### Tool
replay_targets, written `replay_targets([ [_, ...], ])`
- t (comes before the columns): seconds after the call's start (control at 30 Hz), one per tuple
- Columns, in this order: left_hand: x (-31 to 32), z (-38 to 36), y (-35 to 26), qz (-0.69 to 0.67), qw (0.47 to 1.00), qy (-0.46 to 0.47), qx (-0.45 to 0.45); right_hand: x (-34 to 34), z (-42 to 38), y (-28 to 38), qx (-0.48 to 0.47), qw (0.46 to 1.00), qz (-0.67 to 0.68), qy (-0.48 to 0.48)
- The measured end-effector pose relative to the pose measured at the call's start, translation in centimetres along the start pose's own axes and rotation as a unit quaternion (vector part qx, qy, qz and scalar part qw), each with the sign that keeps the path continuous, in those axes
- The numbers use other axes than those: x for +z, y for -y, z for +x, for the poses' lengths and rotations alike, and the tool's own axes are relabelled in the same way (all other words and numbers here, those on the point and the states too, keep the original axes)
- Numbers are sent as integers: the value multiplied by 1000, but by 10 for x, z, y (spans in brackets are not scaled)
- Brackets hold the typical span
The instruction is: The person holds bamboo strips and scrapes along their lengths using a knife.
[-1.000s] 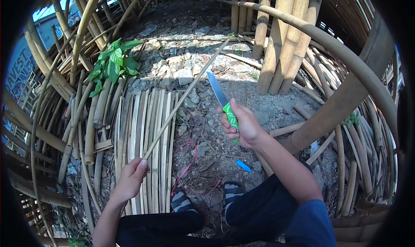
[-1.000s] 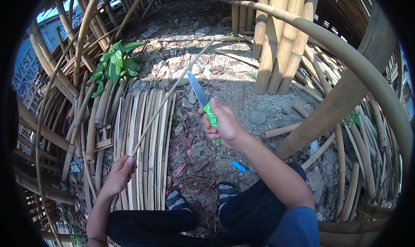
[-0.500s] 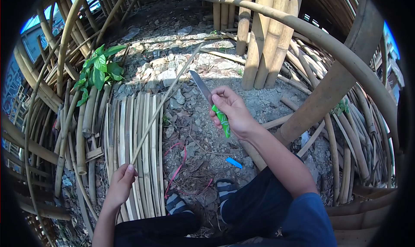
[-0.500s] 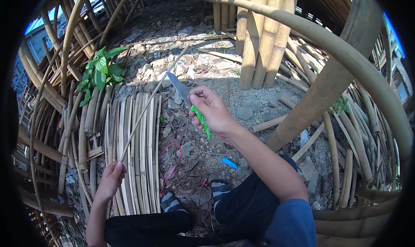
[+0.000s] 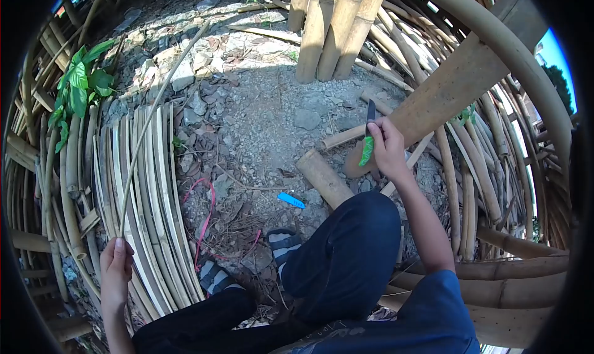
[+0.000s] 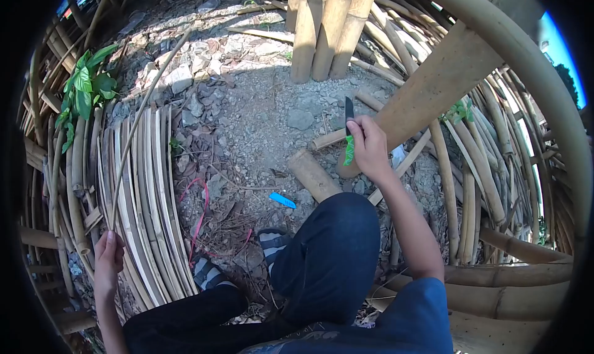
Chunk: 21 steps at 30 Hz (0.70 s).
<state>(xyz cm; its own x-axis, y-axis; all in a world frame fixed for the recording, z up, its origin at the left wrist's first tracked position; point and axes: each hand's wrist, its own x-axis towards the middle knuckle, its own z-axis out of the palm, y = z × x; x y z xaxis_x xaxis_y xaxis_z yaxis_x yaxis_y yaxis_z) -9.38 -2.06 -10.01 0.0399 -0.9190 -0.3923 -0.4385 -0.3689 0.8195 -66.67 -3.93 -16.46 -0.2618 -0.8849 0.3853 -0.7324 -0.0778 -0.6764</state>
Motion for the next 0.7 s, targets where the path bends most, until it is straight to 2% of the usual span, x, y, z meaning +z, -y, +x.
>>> replay_targets([
  [0.07,2,3,-2,38,999,-24,-9,14,-21,-14,91,996,-15,1],
  [0.2,1,10,-3,45,998,-31,-25,59,-57,-74,56,993,-92,47],
  [0.27,4,9,-4,45,998,-28,-26,73,-67,-88,-43,994,-101,19],
  [0.33,7,12,-5,47,998,-29,-20,78,-73,-86,-49,994,-94,9],
  [0.4,7,13,-6,51,998,-29,-23,79,-74,-86,25,996,-89,4],
  [0.43,8,13,-6,57,998,-26,-25,78,-73,-83,27,996,-90,6],
  [0.5,8,14,-4,60,998,-26,-27,71,-70,-75,-27,996,-84,33],
  [0.7,9,15,-6,69,997,-23,-28,73,-82,-107,-40,988,-151,19],
])
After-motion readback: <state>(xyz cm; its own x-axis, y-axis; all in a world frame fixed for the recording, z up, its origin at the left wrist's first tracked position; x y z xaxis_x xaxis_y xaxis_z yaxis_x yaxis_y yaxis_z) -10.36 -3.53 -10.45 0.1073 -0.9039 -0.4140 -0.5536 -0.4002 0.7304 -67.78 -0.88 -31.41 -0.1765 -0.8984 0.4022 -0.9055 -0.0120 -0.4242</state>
